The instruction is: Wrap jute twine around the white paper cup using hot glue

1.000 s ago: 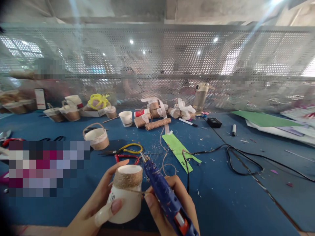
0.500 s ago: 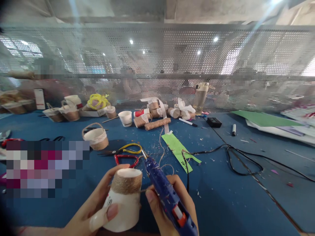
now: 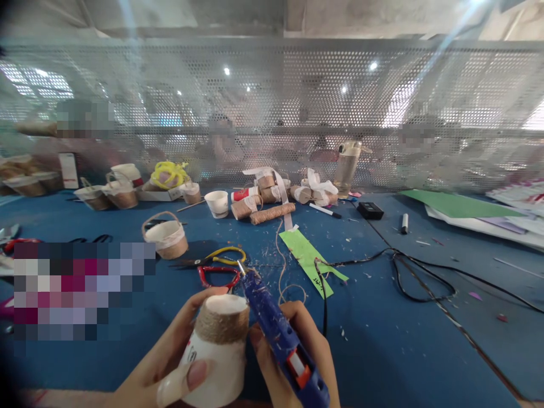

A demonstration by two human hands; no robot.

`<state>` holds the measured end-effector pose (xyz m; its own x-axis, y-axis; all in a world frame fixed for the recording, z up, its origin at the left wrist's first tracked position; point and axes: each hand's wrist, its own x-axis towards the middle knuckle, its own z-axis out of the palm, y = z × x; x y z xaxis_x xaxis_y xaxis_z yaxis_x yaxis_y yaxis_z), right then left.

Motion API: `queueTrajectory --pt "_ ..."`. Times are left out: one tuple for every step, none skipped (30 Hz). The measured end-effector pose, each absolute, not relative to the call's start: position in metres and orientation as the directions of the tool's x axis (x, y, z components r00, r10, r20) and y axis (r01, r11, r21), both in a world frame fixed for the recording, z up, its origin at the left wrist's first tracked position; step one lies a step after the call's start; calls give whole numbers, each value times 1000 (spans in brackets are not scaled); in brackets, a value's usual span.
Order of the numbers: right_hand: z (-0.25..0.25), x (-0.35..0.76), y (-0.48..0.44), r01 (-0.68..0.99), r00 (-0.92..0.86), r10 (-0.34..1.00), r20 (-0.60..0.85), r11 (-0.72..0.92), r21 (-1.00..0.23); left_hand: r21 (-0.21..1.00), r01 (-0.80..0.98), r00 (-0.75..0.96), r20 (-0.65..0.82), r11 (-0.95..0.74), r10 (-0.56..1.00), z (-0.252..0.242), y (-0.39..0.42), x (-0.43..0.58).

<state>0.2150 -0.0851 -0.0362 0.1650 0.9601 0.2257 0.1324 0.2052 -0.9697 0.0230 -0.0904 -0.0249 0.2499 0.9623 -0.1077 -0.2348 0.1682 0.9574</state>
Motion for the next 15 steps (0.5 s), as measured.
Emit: queueTrajectory --pt "-36 214 -85 124 161 959 235 216 -968 955 -240 260 -109 174 959 -25 -91 23" --pt "-35 214 -85 120 161 956 246 229 -966 953 -246 270 -108 177 957 -25 -91 23" --pt "-35 213 -85 122 163 952 258 240 -963 953 -247 279 -106 178 954 -26 -91 23" --pt "-34 213 -85 129 168 950 263 244 -961 953 -246 287 -101 176 953 -26 -90 23" --pt "-35 213 -85 139 172 949 263 242 -960 955 -243 293 -95 170 951 -27 -90 22" --pt "-35 214 -85 147 172 951 257 234 -961 958 -236 297 -86 160 951 -28 -90 22" --pt "-36 215 -84 154 169 953 250 225 -962 963 -228 296 -74 146 952 -29 -89 23" --pt "-37 215 -84 159 166 955 245 219 -963 966 -222 292 -62 131 954 -30 -89 24" --pt "-37 216 -84 164 165 955 245 219 -962 969 -219 284 -52 118 957 -31 -89 25" --pt "-38 216 -85 167 165 954 252 224 -960 971 -217 270 -44 105 962 -31 -89 26" --pt "-38 216 -85 169 166 951 262 235 -957 973 -213 252 -38 94 967 -32 -89 28" --pt "-37 216 -85 168 168 947 274 246 -955 975 -207 236 -36 86 971 -32 -90 30" --pt "-36 215 -86 162 170 944 284 257 -953 977 -199 223 -36 82 974 -32 -90 32" --pt "-35 215 -86 152 171 942 288 264 -953 979 -185 213 -40 80 976 -33 -90 33" --pt "-35 214 -86 140 170 942 288 266 -954 983 -166 205 -42 77 978 -33 -90 34"
